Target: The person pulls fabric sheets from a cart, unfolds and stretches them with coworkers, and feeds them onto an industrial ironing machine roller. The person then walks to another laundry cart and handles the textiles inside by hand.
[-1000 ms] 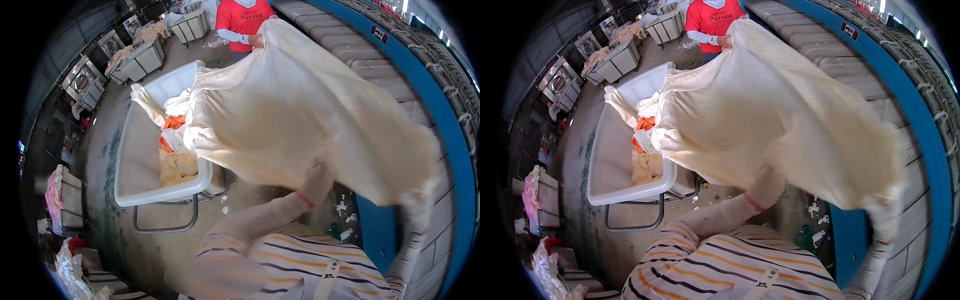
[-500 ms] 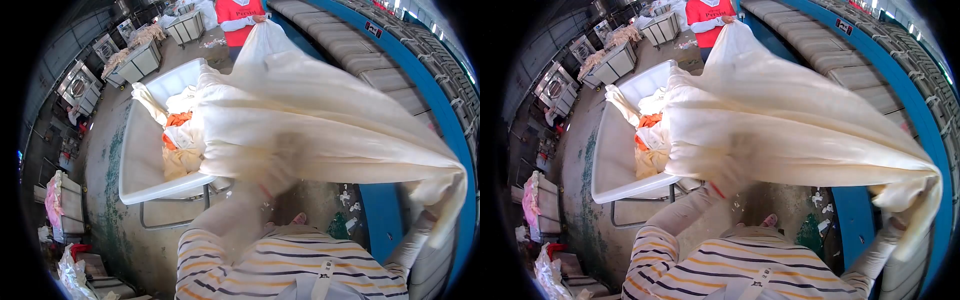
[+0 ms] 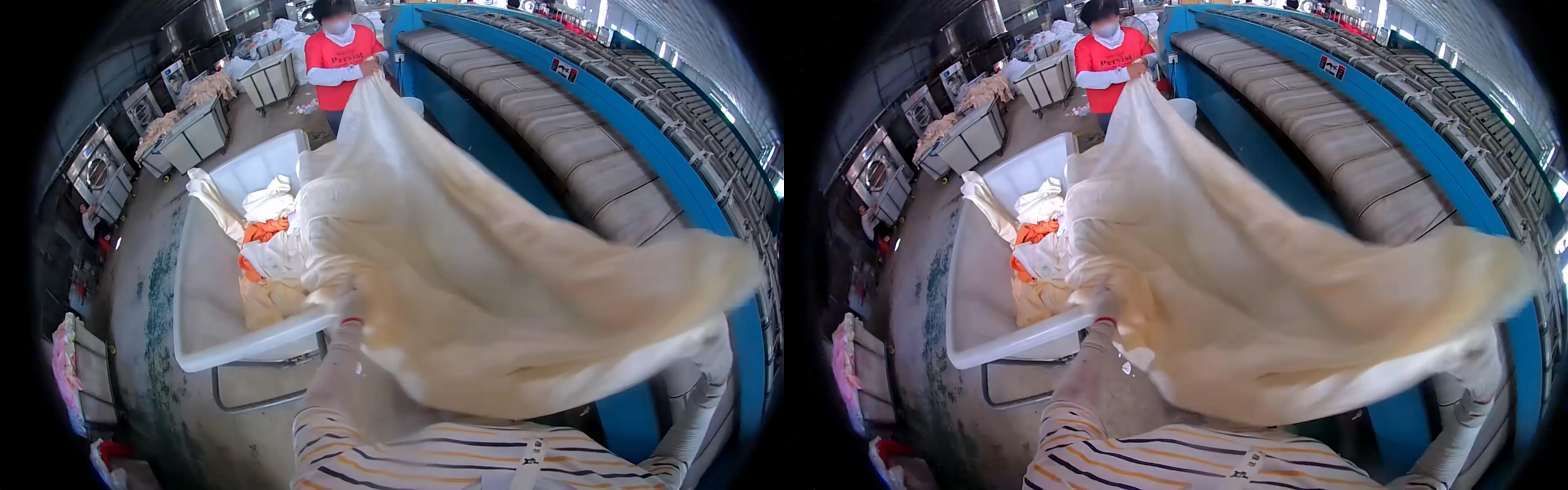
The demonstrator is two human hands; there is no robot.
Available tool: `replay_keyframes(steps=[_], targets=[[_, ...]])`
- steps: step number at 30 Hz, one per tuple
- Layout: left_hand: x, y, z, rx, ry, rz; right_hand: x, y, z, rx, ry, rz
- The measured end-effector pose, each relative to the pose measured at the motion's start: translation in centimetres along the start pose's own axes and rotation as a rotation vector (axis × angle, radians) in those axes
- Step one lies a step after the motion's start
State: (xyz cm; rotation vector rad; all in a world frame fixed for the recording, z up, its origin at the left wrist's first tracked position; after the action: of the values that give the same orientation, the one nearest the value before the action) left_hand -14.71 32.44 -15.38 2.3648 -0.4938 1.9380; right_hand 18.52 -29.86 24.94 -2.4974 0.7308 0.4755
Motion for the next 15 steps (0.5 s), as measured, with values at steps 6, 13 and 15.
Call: replay_keyframes(steps=[6,13,15], targets=[[16.5,23.8,20.3,-0.880,-0.166,0.270,2.4,-5.2,1.1,0.250,-0.339,0.172],[25.9,43.2,26.7,-1.595,0.256,0.204,14.1,-2.8,-3.5,0.648,-0.344,0.159],[26.5,44.1,27.0,-1.613,0.283,0.126,18.0,-1.6,-5.4,0.743,-0.433,0.152]])
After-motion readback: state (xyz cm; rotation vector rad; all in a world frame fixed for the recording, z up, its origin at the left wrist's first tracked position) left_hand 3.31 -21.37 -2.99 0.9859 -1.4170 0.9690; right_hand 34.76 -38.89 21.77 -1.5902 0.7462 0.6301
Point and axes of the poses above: each hand's wrist, its own y-axis away from the middle knuckle, its own z-axis out of the palm, x = y × z, the point moved 7 cm from there along -y, towards the middle knuckle, and after that the axes turned 1 degree about -z, right-handed, at the moved point
